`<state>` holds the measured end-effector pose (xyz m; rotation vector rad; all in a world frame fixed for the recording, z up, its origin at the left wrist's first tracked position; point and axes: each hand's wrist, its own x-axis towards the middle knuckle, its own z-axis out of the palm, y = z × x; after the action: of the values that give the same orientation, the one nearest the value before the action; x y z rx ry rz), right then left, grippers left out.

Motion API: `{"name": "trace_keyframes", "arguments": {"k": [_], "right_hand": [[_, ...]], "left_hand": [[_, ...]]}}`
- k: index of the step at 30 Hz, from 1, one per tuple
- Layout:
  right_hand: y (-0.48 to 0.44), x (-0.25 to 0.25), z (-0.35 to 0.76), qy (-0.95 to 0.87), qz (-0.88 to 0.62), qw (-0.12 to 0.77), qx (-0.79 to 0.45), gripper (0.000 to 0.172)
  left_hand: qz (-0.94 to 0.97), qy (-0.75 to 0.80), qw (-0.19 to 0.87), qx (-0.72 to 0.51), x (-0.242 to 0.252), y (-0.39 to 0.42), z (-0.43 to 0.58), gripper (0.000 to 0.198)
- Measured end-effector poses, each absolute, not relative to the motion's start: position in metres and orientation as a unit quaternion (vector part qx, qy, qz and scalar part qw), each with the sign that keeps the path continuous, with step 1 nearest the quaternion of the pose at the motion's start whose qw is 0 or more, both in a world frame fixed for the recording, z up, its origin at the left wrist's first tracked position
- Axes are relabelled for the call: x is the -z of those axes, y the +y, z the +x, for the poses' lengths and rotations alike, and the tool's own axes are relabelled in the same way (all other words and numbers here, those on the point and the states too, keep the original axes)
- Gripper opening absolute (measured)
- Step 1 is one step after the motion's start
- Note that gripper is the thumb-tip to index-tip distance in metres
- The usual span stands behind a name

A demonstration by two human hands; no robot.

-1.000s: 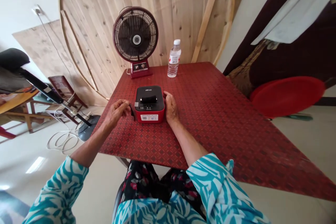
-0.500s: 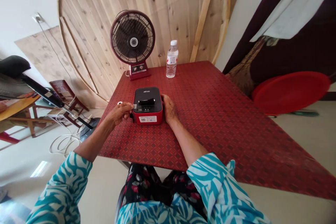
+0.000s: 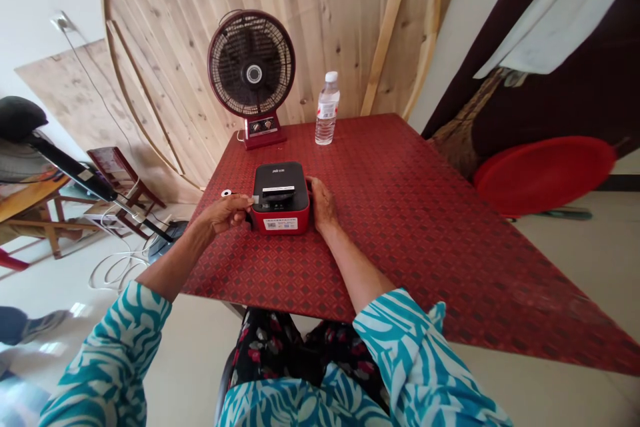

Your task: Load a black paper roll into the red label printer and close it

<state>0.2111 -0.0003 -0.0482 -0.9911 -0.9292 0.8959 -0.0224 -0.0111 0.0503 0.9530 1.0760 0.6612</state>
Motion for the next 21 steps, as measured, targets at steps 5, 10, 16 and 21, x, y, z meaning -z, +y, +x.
{"name": "trace_keyframes", "arguments": {"k": [5, 10, 16, 21], "right_hand": [[-0.001, 0.048, 0.212, -0.433, -0.451, 0.68, -0.382, 0.052], [-0.002, 0.047, 0.212, -0.436, -0.455, 0.684, -0.367, 0.051], [-0.002, 0.052, 0.209, -0.423, -0.441, 0.693, -0.382, 0.05], [0.004, 0.056, 0.208, -0.409, -0.434, 0.698, -0.395, 0.054]], "left_hand": [[0.341, 0.491, 0.747, -0.292, -0.048, -0.009, -0.014, 0.018], [0.316, 0.515, 0.742, -0.293, -0.052, -0.009, -0.008, 0.017], [0.327, 0.531, 0.72, -0.303, -0.055, -0.013, -0.008, 0.019], [0.335, 0.537, 0.703, -0.323, -0.054, -0.016, -0.005, 0.023]]}}
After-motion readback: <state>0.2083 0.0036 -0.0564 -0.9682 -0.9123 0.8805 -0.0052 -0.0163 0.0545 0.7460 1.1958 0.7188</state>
